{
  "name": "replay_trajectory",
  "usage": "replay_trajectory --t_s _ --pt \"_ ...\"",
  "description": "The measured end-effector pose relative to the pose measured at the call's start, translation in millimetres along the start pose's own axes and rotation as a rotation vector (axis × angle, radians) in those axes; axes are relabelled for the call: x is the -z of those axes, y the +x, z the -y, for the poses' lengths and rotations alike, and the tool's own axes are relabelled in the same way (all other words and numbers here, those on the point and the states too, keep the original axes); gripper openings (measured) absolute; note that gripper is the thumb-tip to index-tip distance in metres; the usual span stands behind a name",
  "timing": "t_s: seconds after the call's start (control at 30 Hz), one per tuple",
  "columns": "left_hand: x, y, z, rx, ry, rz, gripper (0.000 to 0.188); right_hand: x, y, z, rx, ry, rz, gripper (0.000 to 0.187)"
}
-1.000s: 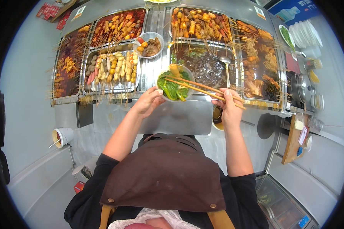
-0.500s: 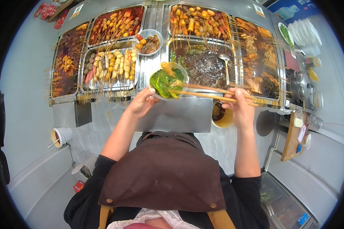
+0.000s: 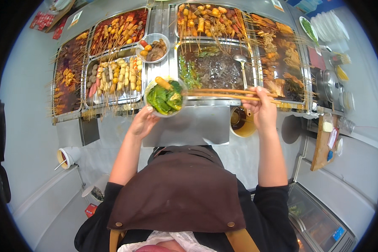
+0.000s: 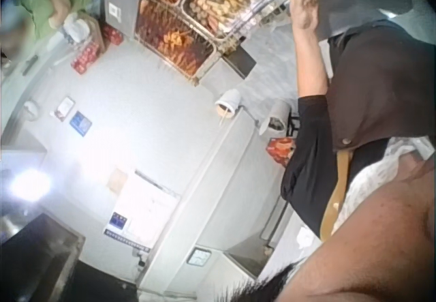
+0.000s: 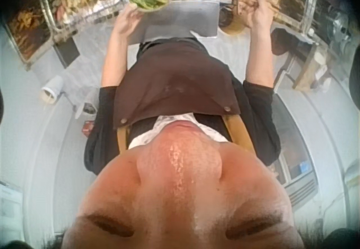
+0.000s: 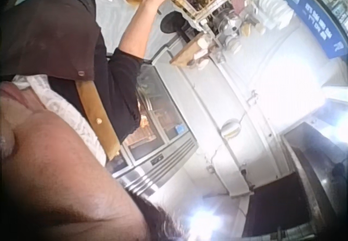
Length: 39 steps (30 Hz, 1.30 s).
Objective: The person retrieves skewered vegetables from a refrigerated display, places them into a plastic bowl, and uses chopsticks to add cooked items from a hot pot. They then ladle broth over the contents and place the bowl on a nearby table.
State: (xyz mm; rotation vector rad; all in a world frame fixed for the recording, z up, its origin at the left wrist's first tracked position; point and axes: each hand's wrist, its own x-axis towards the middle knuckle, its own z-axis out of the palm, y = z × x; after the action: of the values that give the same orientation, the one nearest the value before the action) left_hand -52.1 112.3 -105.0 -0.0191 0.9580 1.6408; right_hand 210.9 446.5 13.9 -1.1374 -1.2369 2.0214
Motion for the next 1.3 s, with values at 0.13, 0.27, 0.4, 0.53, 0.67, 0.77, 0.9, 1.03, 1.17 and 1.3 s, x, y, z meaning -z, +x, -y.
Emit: replay_trajectory --t_s 0.13,0.27,0.4,0.53,0.67,0.77,0.9,1.03,1.17,1.3 --pt "13.1 -13.0 4.8 -0.018 -0.022 -0.087 0.055 -4.5 26.8 -48.6 0.095 -0.072 -0.190 0.032" --pt "17.1 -18.9 8.4 -0.033 -0.050 -0.110 0.054 -31.2 61.5 -99.7 0.080 -0.059 -0.147 0.034" --pt "16.5 -20.2 12.1 -0.036 -0.085 -0.151 0.048 -53.8 75.8 -124.4 0.131 -0.142 -0.042 0.033" --pt "13.6 -20.3 14.1 -0.031 -0.072 -0.187 0.051 -64.9 85.2 -137.4 0.200 -0.184 -0.080 0.032" --pt "11.0 -17.9 13.7 -0.041 -0.070 -0.185 0.052 -52.6 91.9 -140.7 0.174 -0.046 -0.226 0.032" --pt "10.9 -13.6 12.5 -0.048 -0.061 -0.181 0.052 -29.4 89.1 -136.7 -0.032 0.115 -0.354 0.032" --pt "10.7 -6.0 8.2 -0.053 -0.043 -0.167 0.052 -3.5 77.8 -130.4 -0.099 0.253 -0.384 0.029" --pt "5.3 4.0 1.9 -0.064 0.004 -0.145 0.052 15.3 65.0 -108.4 -0.004 0.286 -0.372 0.028" --pt "-3.4 17.7 -5.2 -0.073 0.025 -0.104 0.049 34.5 55.3 -73.3 0.081 0.258 -0.333 0.028" --pt "-14.4 37.7 -12.3 -0.088 0.035 -0.056 0.045 46.6 52.8 -45.2 0.128 0.238 -0.333 0.029"
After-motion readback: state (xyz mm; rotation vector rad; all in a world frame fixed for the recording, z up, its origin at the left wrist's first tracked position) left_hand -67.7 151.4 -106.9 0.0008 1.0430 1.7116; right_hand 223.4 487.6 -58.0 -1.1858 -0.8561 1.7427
